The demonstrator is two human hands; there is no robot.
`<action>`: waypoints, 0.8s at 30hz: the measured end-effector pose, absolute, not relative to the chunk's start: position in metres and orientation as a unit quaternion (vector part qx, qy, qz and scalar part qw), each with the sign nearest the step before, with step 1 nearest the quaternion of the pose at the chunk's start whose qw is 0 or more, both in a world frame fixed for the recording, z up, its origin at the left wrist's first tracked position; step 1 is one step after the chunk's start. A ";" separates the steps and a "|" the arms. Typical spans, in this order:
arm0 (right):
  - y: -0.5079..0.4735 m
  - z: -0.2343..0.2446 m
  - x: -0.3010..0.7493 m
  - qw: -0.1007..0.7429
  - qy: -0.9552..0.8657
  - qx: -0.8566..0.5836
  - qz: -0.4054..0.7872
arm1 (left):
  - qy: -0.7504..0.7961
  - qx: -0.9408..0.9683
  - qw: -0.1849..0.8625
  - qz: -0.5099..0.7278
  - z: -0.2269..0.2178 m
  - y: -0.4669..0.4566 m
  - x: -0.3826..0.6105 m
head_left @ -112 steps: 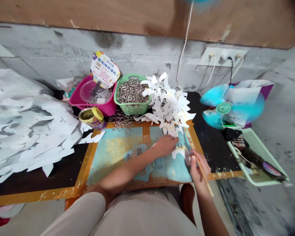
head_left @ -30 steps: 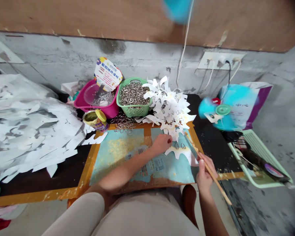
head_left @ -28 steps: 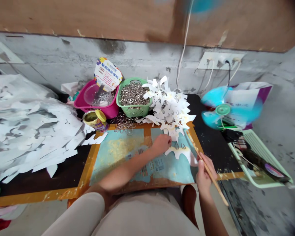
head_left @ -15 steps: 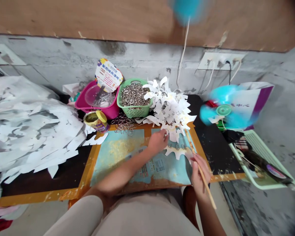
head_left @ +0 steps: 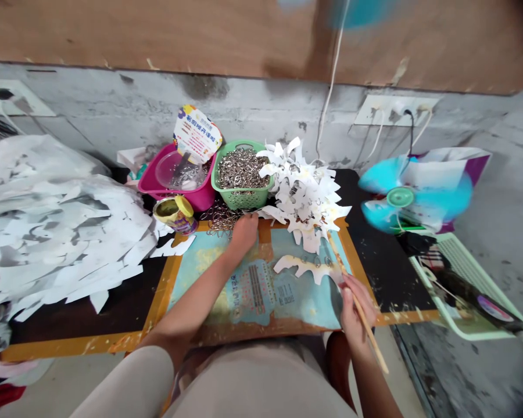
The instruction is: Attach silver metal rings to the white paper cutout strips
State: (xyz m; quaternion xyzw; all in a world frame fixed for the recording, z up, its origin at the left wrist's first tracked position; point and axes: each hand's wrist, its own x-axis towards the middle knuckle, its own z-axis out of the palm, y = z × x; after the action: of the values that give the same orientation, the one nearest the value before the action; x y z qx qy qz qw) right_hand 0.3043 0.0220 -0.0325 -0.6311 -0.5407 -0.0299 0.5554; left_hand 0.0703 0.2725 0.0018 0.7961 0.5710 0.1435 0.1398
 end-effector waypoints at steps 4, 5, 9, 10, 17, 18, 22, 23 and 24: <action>0.023 -0.033 0.305 0.556 -0.543 -0.628 -0.039 | 0.515 0.809 0.224 0.171 0.007 0.250 0.085; 0.024 -0.032 0.305 0.554 -0.546 -0.627 -0.040 | 0.494 0.814 0.254 0.172 0.007 0.244 0.091; 0.024 -0.028 0.303 0.548 -0.554 -0.626 -0.036 | 0.410 0.824 0.359 0.156 0.003 0.226 0.116; 0.024 -0.027 0.303 0.545 -0.556 -0.626 -0.035 | 0.395 0.825 0.375 0.152 0.001 0.224 0.121; 0.022 -0.026 0.303 0.537 -0.559 -0.631 -0.035 | 0.345 0.844 0.388 0.135 -0.004 0.229 0.136; 0.022 -0.026 0.303 0.538 -0.558 -0.630 -0.035 | 0.345 0.846 0.384 0.134 -0.005 0.229 0.136; 0.022 -0.030 0.304 0.546 -0.552 -0.630 -0.035 | 0.357 0.846 0.372 0.133 -0.007 0.231 0.136; 0.023 -0.031 0.304 0.549 -0.547 -0.631 -0.034 | 0.361 0.846 0.370 0.133 -0.007 0.232 0.135; 0.023 -0.031 0.304 0.550 -0.545 -0.632 -0.033 | 0.364 0.845 0.367 0.133 -0.007 0.232 0.135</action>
State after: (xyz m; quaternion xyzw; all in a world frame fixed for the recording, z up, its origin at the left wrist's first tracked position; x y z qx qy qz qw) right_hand 0.3041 0.0227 -0.0310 -0.6318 -0.5448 -0.0332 0.5504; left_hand 0.1349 0.2318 -0.0075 0.8454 0.3644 0.1333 0.3671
